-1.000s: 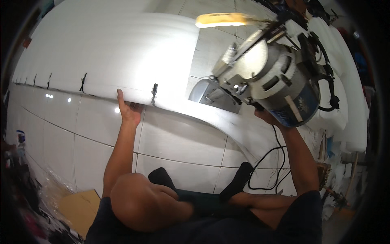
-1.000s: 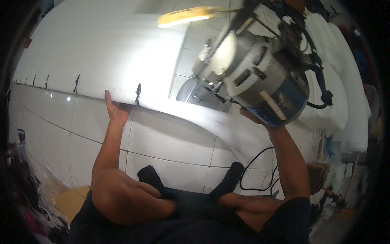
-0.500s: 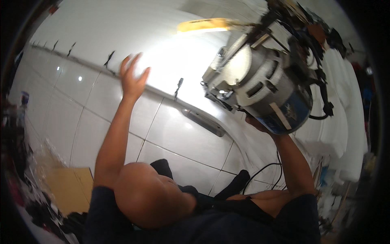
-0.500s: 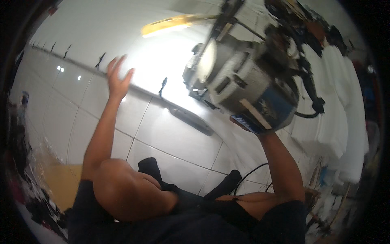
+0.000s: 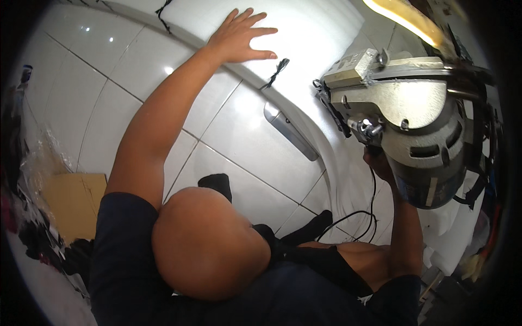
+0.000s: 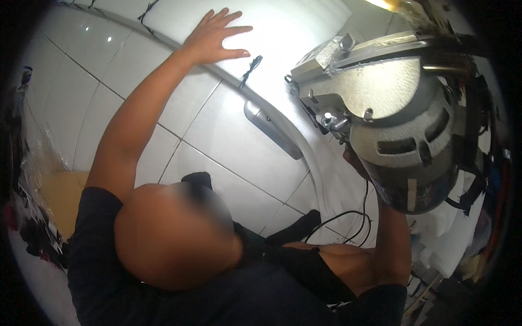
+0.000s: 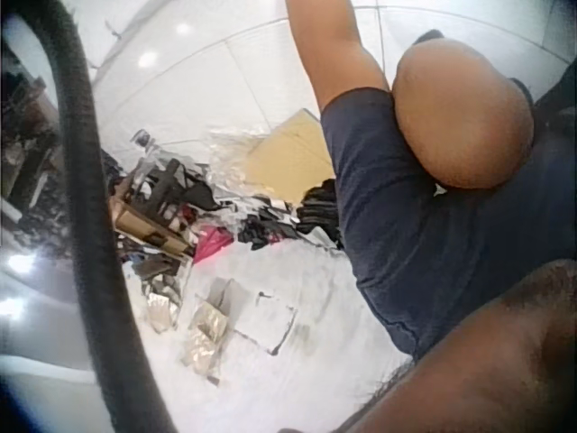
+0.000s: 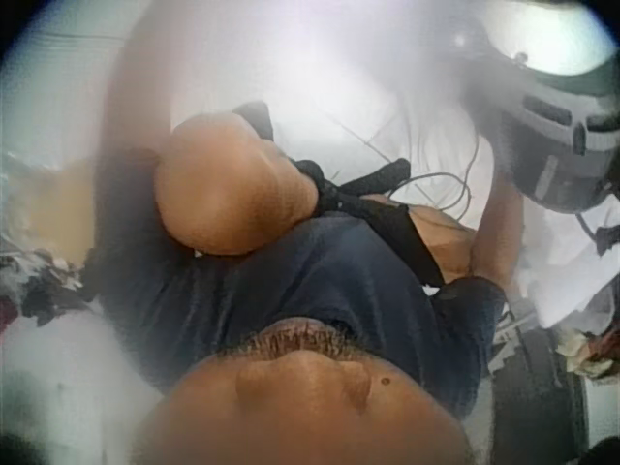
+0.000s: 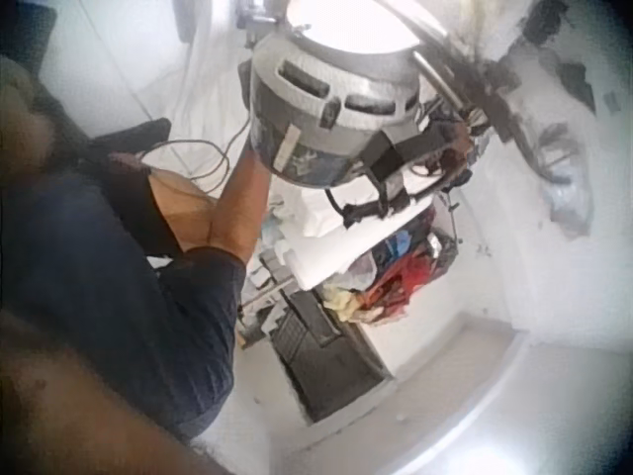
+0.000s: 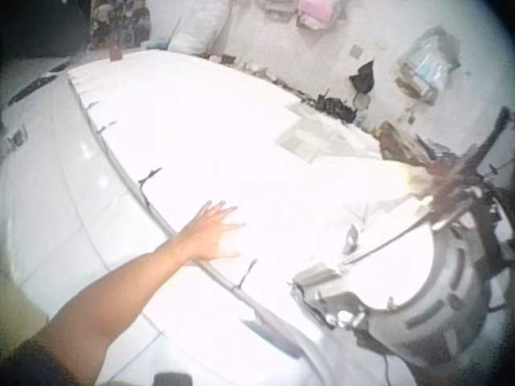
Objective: The person uses a handheld electric foam cutter to cut a large white foam sheet into smaller pieces. They guide the cutter along the foam, remove cut sections, and stack them on the floor.
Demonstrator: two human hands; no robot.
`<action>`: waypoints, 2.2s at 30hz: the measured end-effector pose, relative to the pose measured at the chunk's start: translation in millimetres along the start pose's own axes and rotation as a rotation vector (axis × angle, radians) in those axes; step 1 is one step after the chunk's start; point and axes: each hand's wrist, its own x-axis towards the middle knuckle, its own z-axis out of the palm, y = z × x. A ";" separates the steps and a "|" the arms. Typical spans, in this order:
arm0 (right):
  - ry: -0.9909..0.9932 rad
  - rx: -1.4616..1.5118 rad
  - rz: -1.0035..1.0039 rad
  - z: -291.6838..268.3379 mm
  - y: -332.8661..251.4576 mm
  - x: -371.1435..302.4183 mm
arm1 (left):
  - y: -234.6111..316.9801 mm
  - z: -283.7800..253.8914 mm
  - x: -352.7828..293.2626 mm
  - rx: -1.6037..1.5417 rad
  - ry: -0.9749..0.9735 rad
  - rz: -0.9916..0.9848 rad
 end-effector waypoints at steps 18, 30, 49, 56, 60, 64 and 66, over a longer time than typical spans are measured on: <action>-0.390 1.103 0.328 101.6 3.0 -63.6 | 4.1 -22.7 -1.9 -0.136 -0.056 0.084; -0.280 0.990 0.160 125.1 116.0 70.1 | -14.5 15.0 -7.0 -0.148 -0.036 0.092; -0.089 1.254 0.278 64.3 149.7 161.7 | 5.1 -6.1 9.6 -0.037 -0.136 -0.016; -0.063 1.304 0.370 52.3 147.7 156.0 | 14.1 1.9 22.5 -0.001 -0.228 0.062; 0.012 1.332 0.384 35.6 144.8 169.0 | -54.0 26.5 2.9 0.286 -0.418 0.153; 0.035 1.336 0.396 31.1 144.9 179.1 | -47.2 10.2 6.7 0.200 -0.336 0.132; 0.065 1.340 0.405 25.0 140.6 185.1 | -45.5 -5.6 -3.9 0.143 -0.269 0.108</action>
